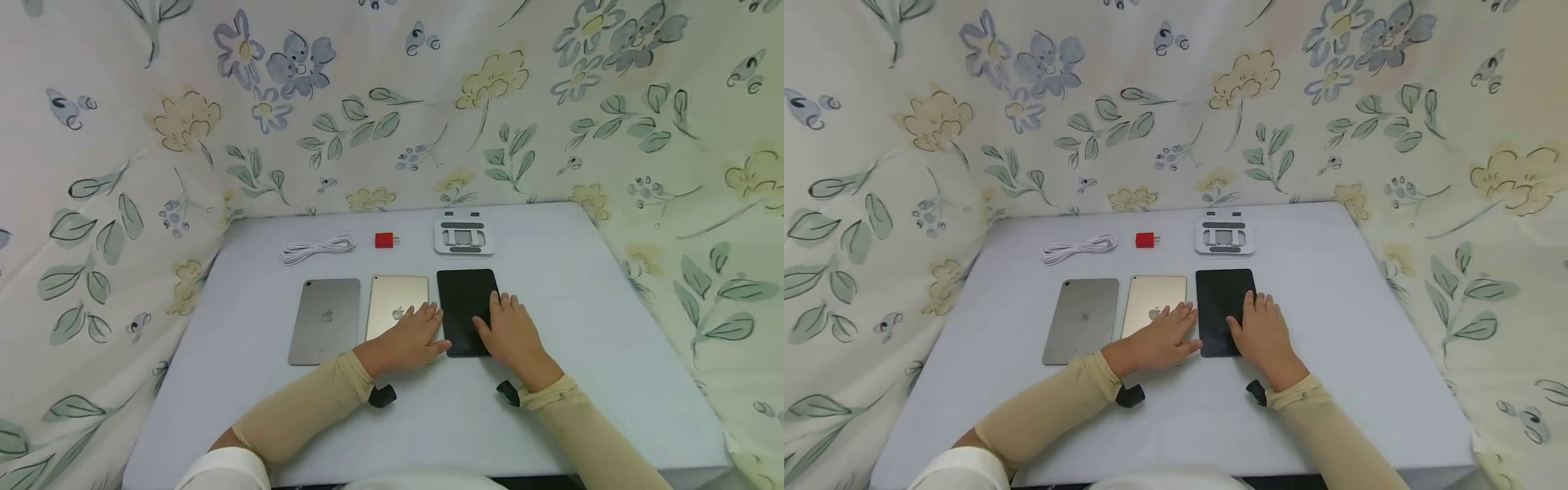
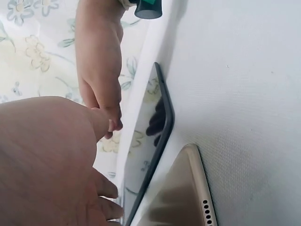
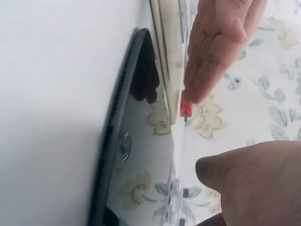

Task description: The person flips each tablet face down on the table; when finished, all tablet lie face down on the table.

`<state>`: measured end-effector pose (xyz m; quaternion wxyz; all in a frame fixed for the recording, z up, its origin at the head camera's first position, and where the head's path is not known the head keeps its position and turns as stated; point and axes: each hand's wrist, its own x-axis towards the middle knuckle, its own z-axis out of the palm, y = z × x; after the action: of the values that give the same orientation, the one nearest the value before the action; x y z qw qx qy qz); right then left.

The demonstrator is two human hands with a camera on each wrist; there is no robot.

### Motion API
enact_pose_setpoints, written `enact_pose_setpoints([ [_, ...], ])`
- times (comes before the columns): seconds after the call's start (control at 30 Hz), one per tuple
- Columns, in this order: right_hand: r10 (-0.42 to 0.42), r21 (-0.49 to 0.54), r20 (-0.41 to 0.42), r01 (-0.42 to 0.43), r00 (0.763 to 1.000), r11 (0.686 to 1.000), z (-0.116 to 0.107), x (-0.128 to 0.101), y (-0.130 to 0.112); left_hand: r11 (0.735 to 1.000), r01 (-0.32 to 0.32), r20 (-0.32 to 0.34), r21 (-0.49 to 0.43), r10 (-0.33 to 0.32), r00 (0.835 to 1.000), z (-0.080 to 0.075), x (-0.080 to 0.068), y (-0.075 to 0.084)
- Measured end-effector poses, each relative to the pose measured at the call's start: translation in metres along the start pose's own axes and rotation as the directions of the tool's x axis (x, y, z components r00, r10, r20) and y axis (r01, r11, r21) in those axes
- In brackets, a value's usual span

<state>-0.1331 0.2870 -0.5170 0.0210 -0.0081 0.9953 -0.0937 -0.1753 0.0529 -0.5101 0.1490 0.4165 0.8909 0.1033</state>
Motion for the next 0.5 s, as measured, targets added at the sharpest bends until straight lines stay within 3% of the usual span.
enact_pose_setpoints([
  [0.23,0.015,0.074,0.028,-0.017,0.999,0.997,0.009,-0.007,0.009,0.996,0.019,-0.019,0.084,-0.017,1.0,0.005,0.011,0.0],
  [0.5,0.02,0.094,0.028,-0.022,0.999,0.995,0.01,-0.011,0.017,0.998,0.02,0.007,0.052,-0.02,1.0,0.006,0.021,0.005],
])
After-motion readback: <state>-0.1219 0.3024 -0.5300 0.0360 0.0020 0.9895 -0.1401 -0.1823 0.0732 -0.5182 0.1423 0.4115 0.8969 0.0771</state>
